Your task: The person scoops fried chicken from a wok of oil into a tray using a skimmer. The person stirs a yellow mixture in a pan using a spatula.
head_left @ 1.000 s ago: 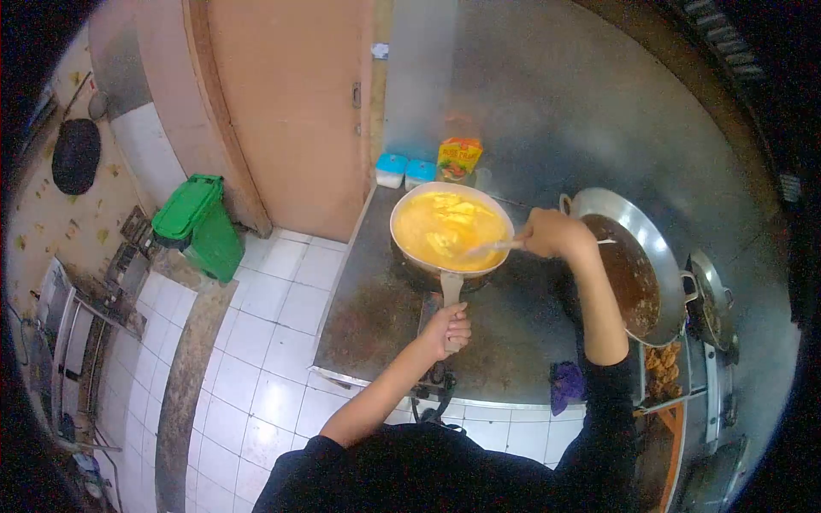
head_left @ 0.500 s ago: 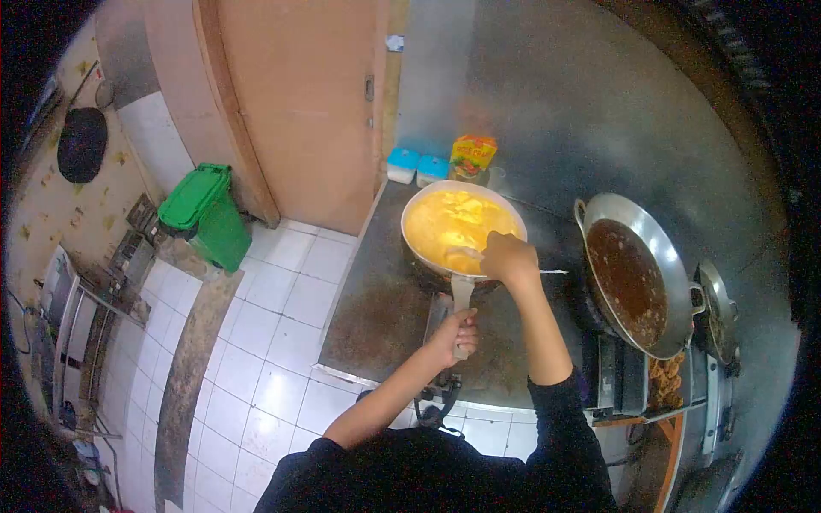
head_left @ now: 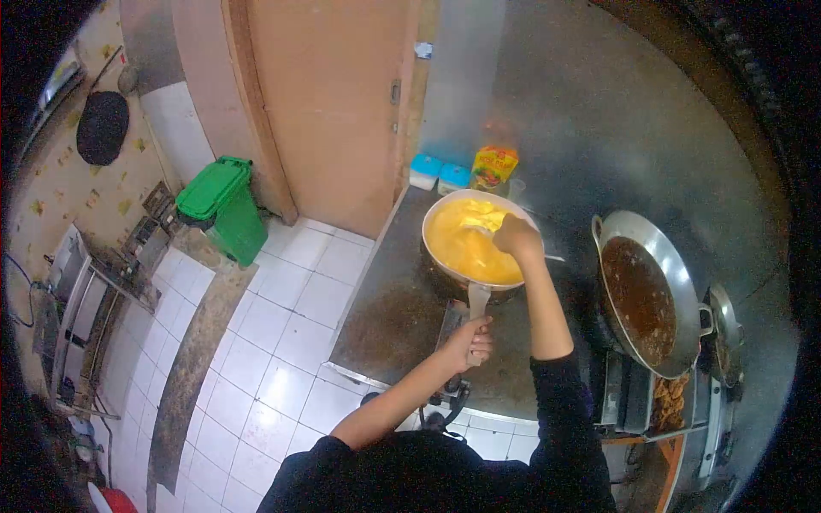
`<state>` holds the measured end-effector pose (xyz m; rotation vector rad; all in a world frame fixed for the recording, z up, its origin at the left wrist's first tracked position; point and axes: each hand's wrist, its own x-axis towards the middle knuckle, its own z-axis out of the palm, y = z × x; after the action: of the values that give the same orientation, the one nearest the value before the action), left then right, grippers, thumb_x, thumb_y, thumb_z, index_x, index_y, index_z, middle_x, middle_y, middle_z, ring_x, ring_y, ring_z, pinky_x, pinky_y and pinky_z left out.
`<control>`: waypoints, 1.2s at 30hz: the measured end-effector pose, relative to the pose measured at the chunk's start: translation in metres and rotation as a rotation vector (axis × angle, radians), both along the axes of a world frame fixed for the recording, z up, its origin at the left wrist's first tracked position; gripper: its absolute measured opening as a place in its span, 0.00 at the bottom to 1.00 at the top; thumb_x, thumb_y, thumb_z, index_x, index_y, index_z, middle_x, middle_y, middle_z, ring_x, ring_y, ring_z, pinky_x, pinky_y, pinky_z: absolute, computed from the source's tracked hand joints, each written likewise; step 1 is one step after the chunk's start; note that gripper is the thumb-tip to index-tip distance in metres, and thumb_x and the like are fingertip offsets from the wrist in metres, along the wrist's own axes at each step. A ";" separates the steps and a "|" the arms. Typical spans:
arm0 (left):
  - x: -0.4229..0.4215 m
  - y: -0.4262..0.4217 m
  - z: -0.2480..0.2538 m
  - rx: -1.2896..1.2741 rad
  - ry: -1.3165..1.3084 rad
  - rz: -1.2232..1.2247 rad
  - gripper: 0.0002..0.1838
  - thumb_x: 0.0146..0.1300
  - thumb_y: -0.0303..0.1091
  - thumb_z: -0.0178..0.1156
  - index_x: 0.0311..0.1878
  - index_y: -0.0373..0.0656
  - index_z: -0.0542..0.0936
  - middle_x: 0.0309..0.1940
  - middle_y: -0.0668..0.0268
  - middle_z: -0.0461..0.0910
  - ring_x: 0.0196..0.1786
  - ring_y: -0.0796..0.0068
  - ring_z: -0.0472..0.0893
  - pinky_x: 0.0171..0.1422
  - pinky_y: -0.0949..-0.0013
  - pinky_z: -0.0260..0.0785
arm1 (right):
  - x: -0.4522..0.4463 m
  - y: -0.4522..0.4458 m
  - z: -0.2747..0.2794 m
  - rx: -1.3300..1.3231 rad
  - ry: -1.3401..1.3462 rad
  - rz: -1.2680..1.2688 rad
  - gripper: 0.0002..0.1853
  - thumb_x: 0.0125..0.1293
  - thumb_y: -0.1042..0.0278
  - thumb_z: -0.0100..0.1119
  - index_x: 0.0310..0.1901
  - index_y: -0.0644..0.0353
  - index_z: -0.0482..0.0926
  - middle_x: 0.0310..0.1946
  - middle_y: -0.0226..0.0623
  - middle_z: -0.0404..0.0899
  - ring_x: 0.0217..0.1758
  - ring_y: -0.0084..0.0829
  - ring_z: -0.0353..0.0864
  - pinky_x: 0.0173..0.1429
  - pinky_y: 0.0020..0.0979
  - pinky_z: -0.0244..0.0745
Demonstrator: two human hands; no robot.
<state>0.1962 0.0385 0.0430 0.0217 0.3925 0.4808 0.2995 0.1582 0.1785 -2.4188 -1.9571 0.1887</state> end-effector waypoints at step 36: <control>0.003 0.003 0.001 0.020 0.075 -0.002 0.14 0.53 0.40 0.52 0.17 0.51 0.61 0.05 0.78 0.52 0.06 0.87 0.51 0.06 0.81 0.43 | -0.034 0.000 0.018 -0.168 0.034 0.111 0.19 0.48 0.60 0.49 0.38 0.67 0.71 0.31 0.49 0.74 0.32 0.37 0.75 0.35 0.35 0.68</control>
<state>0.1996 0.0419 0.0444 0.0591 0.4609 0.4832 0.2652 0.1584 0.1969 -2.3848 -2.1436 0.4105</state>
